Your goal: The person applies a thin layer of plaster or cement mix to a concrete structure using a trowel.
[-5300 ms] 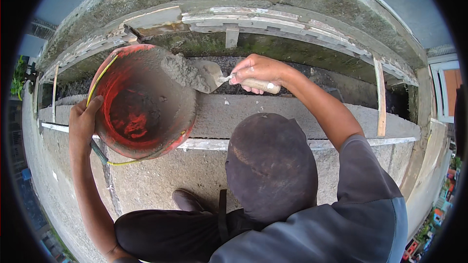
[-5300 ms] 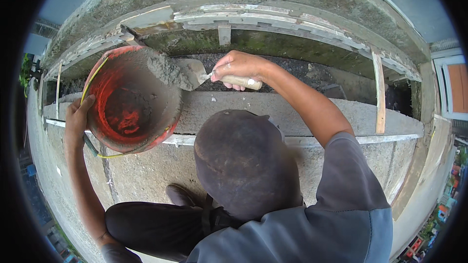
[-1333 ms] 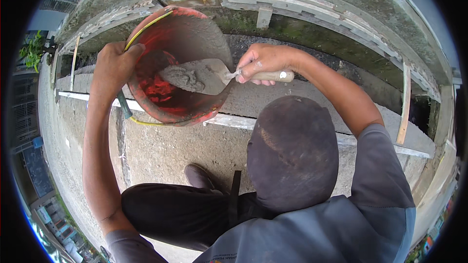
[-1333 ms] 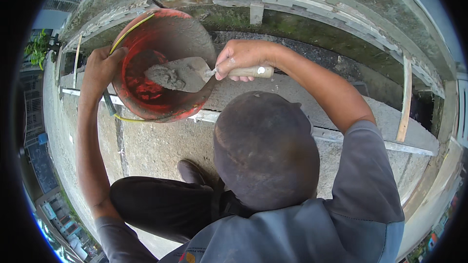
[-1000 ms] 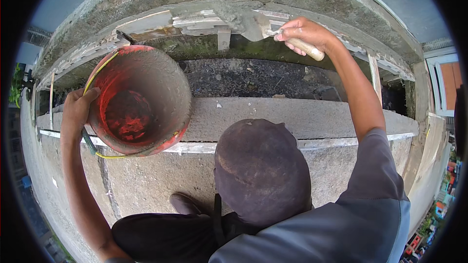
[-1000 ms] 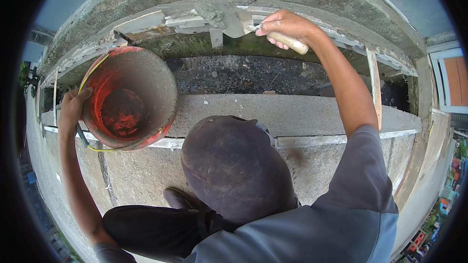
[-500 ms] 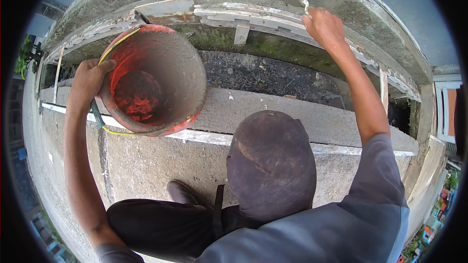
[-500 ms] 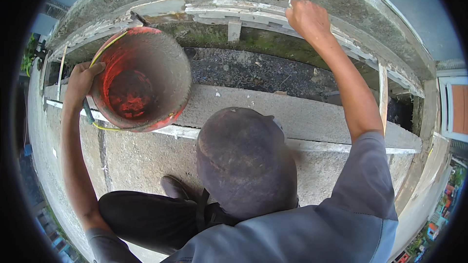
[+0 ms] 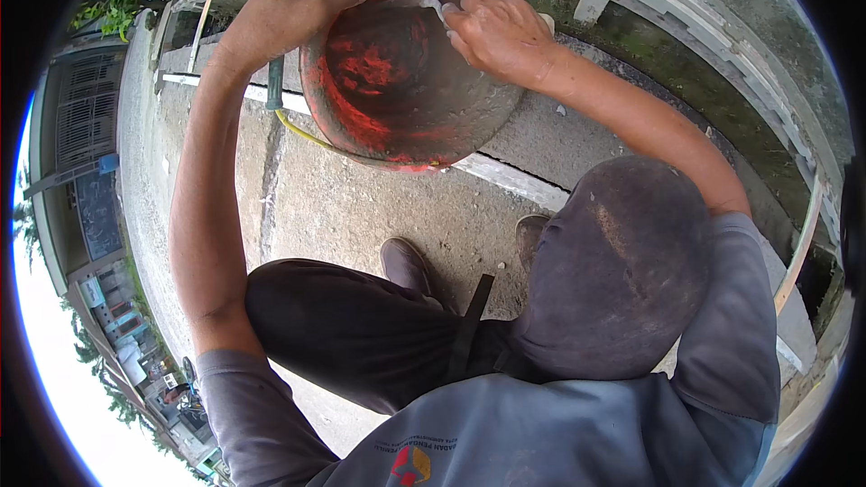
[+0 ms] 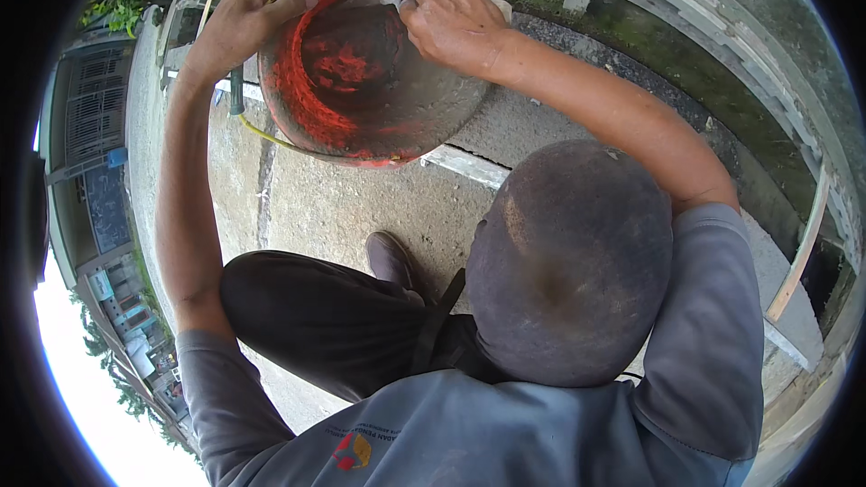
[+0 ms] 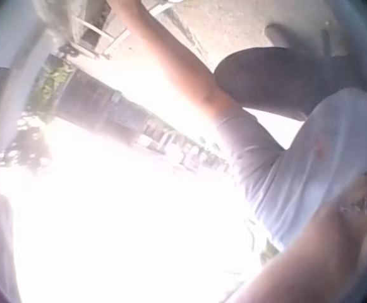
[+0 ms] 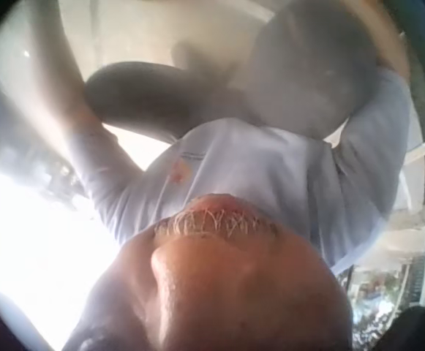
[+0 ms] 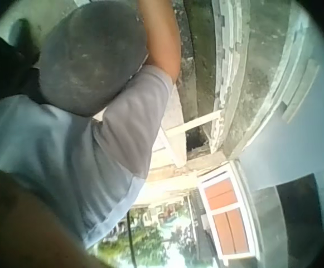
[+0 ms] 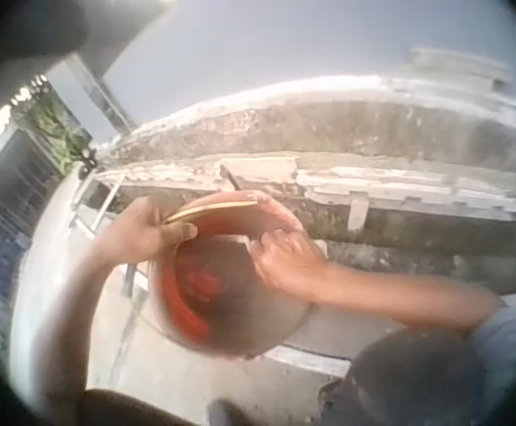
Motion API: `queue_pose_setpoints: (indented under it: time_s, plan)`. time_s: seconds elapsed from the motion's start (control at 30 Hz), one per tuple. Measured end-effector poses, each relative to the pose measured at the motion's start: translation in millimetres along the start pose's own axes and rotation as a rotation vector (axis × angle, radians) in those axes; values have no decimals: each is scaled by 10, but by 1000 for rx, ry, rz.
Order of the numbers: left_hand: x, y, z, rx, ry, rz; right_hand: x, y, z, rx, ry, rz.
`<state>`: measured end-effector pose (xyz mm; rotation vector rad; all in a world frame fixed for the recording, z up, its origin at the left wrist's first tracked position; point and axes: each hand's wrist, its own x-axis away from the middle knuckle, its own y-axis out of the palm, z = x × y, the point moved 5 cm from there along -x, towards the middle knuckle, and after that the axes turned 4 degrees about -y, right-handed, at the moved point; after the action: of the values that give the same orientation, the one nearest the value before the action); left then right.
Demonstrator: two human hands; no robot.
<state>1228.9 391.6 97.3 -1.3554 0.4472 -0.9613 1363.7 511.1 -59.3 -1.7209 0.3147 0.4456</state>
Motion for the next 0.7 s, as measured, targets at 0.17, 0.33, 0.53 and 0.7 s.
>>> queue_pose_setpoints:
  time_s: [0.17, 0.33, 0.53, 0.7]
  plan:
    - [2, -4, -288, 49, 78, 77, 285, 135, -338, 88, -350, 9]
    - [-4, -20, -38, -25, 15, 31, 283, -101, -92, 208, -359, 32]
    - [-89, -88, 81, 185, -32, 19, 185, 1, -279, 327, -113, 34]
    - [-82, -132, 14, 202, -129, 74, 302, -213, -271, 288, -158, -108]
